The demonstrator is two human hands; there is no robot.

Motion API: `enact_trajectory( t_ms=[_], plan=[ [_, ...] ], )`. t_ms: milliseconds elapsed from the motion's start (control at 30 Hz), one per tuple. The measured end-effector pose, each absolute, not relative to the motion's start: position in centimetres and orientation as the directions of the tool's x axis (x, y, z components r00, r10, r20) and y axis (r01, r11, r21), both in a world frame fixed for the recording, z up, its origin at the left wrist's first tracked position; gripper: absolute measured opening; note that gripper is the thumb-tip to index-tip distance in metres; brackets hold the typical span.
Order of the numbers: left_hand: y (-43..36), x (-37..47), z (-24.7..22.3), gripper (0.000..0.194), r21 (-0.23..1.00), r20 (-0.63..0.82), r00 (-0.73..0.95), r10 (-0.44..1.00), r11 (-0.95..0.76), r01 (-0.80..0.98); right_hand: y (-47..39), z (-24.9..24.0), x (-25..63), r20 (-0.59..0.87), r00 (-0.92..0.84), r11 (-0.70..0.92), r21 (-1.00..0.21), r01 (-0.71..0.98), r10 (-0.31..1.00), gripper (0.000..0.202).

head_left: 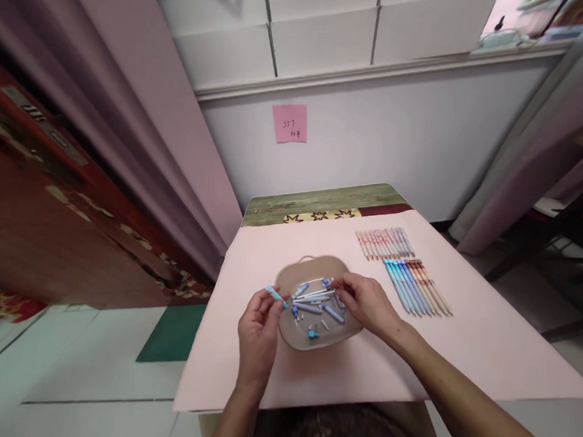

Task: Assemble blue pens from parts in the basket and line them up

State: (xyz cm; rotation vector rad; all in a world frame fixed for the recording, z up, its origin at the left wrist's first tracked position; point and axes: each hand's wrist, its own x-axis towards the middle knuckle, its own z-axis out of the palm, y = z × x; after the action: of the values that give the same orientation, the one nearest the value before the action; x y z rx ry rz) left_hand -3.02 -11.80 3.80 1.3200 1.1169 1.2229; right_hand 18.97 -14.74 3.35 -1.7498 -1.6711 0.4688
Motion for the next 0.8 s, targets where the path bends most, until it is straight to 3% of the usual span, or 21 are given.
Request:
enact_trajectory(
  t_ms=[233, 467, 600, 800],
  plan=[
    [-12.1, -3.0, 2.8, 0.019, 0.993, 0.104, 0.069, 0.992, -0.100, -0.055, -13.4, 2.6, 19.3, 0.155, 0.108, -0.004, -0.555, 0.832, 0.982, 0.019],
    [-13.4, -3.3, 2.8, 0.014, 0.982, 0.054, 0.040, 0.998, -0.046, -0.183, -12.9, 2.7, 19.3, 0.067, 0.060, -0.013, -0.554, 0.833, 0.996, 0.019],
    [-13.3, -3.5, 2.7, 0.005, 0.986, 0.053, 0.084, 0.995, -0.038, -0.164, -12.4, 2.9, 17.8, -0.019, -0.039, 0.022, -0.555, 0.832, 0.999, 0.019],
    [-13.5, -4.3, 2.0, 0.004, 0.989, 0.059, 0.106, 0.993, -0.044, -0.142, -11.2, 2.7, 18.6, -0.005, -0.017, 0.012, -0.555, 0.832, 1.000, 0.018]
  ],
)
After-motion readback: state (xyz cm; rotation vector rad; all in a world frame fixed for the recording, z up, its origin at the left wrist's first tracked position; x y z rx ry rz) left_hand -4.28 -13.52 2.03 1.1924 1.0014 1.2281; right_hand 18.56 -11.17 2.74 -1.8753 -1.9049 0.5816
